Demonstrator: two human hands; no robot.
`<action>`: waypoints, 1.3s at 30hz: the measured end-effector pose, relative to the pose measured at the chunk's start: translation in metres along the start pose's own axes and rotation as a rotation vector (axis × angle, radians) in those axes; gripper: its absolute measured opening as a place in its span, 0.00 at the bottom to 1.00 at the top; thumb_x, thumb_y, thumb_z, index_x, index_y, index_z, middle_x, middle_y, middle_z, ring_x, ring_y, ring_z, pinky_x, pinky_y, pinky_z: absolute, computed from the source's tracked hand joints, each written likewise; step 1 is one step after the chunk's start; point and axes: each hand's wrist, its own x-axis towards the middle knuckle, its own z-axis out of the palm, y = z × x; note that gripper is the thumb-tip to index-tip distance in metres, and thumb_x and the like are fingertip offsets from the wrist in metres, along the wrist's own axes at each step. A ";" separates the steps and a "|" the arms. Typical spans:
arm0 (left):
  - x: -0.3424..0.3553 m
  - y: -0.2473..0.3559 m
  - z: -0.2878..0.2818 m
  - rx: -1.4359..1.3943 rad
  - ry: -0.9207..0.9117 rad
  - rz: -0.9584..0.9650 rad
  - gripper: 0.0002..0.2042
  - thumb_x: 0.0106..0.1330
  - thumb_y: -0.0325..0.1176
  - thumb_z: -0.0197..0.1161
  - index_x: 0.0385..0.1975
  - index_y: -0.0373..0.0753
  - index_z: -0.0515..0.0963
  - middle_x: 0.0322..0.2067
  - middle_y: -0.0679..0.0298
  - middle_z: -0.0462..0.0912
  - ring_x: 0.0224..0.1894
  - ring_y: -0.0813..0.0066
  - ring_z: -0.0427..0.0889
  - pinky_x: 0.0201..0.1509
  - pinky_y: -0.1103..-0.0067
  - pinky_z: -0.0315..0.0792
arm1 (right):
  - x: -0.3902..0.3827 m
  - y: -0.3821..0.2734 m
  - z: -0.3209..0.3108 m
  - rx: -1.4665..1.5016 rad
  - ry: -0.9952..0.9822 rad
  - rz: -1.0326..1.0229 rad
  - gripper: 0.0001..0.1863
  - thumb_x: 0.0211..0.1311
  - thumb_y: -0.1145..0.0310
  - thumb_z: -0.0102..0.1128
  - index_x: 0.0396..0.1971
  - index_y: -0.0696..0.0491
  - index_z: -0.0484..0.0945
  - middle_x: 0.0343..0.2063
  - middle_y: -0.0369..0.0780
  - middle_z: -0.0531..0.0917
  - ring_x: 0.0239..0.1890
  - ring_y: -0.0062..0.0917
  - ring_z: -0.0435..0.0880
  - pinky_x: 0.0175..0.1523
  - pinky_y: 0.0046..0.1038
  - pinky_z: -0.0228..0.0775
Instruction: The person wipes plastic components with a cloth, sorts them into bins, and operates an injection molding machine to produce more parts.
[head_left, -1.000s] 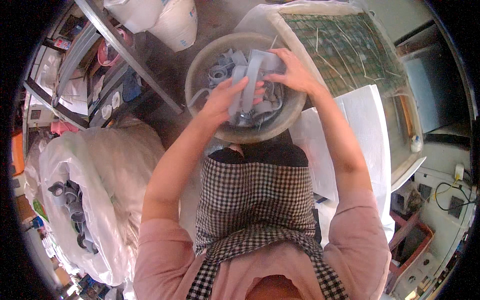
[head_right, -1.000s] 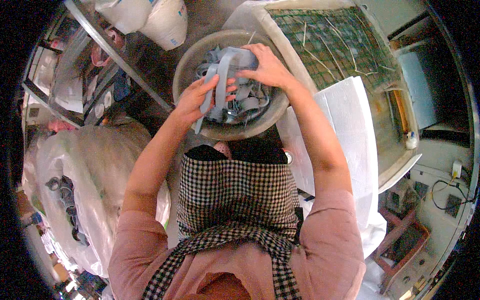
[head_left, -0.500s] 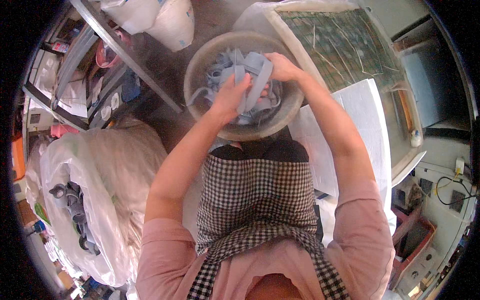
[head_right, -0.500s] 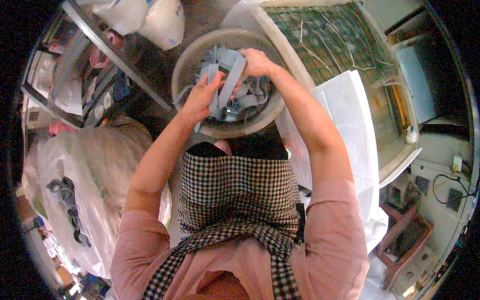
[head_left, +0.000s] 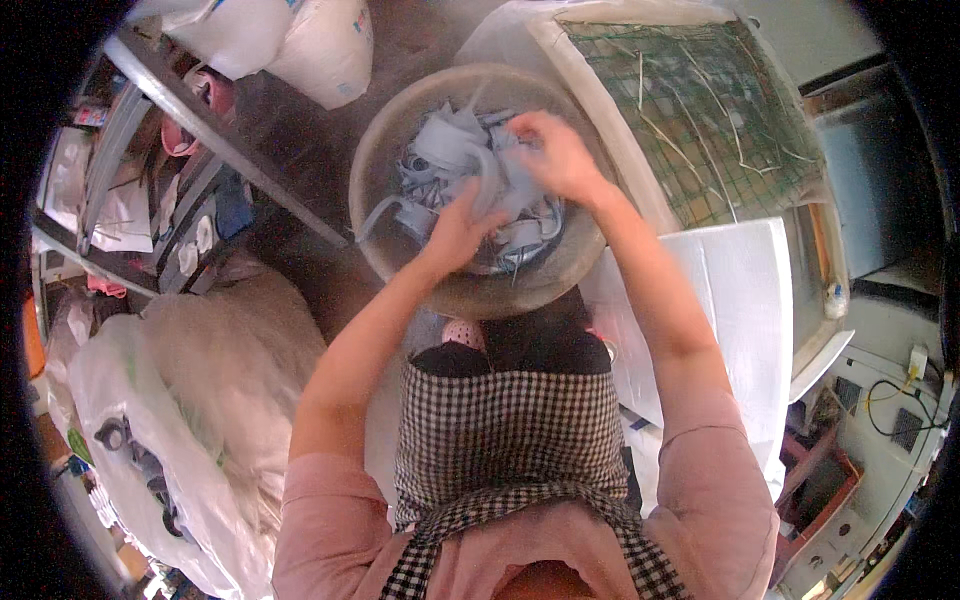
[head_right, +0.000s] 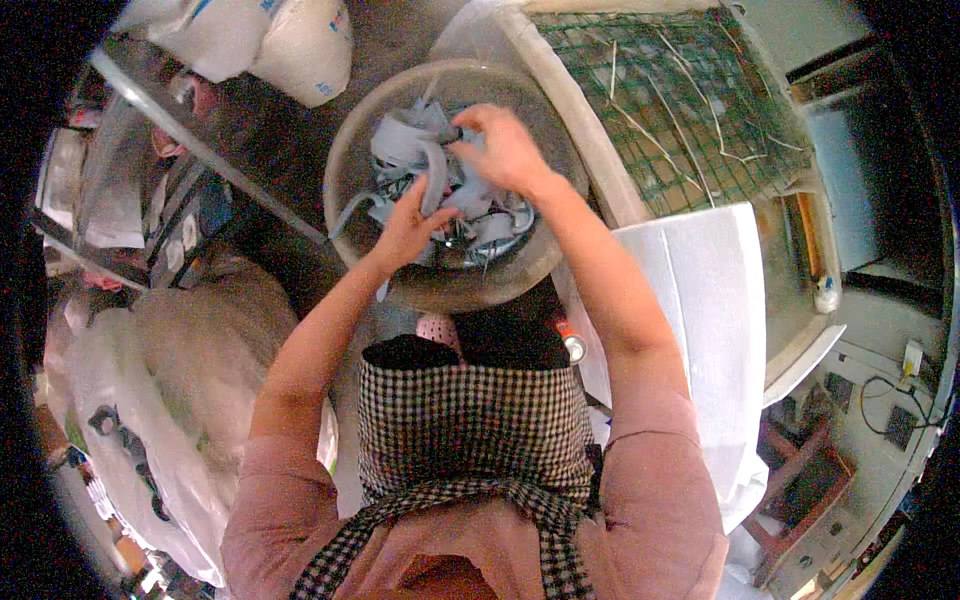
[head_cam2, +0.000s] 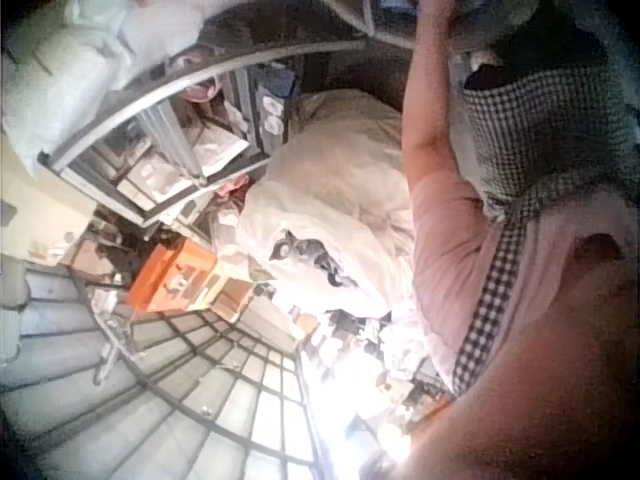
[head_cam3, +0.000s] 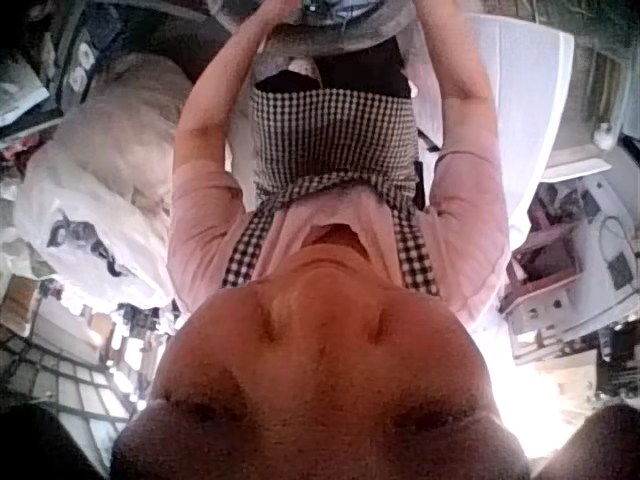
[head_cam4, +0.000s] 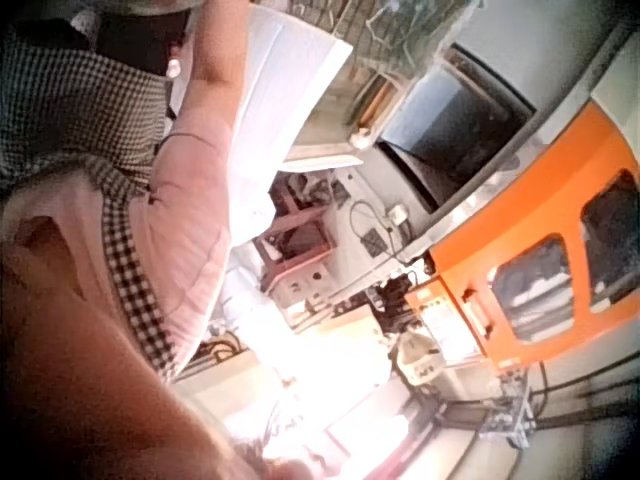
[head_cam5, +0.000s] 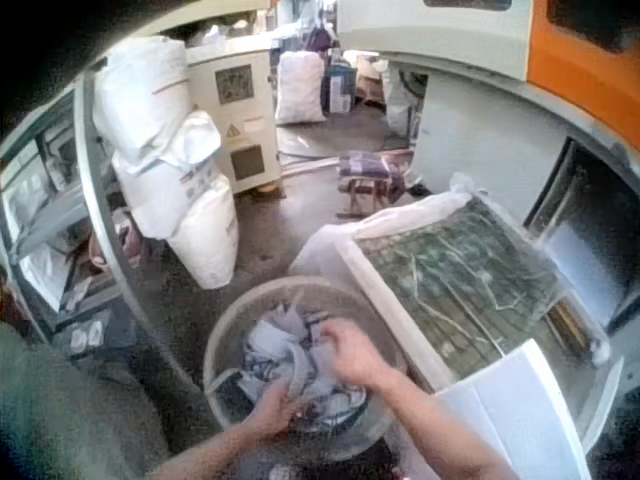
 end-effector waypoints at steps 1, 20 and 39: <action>0.004 -0.002 0.007 0.041 -0.044 0.046 0.24 0.62 0.27 0.59 0.57 0.35 0.59 0.44 0.61 0.75 0.35 0.79 0.76 0.34 0.80 0.72 | 0.003 0.008 0.007 0.009 -0.035 0.007 0.26 0.42 0.58 0.67 0.42 0.55 0.75 0.40 0.46 0.77 0.45 0.39 0.74 0.52 0.35 0.65; 0.010 0.093 -0.038 0.133 -0.127 -0.132 0.24 0.61 0.35 0.62 0.53 0.33 0.64 0.34 0.57 0.80 0.33 0.71 0.77 0.36 0.75 0.71 | 0.070 -0.052 -0.011 -0.061 -0.355 0.281 0.40 0.32 0.47 0.71 0.49 0.52 0.75 0.53 0.47 0.72 0.59 0.41 0.63 0.62 0.43 0.50; -0.021 0.337 -0.158 -0.377 -0.164 -0.334 0.30 0.63 0.28 0.56 0.63 0.37 0.51 0.35 0.60 0.75 0.25 0.76 0.75 0.23 0.79 0.65 | -0.153 -0.365 -0.218 -0.044 0.256 0.534 0.10 0.54 0.64 0.53 0.33 0.53 0.75 0.26 0.48 0.79 0.31 0.46 0.78 0.38 0.43 0.69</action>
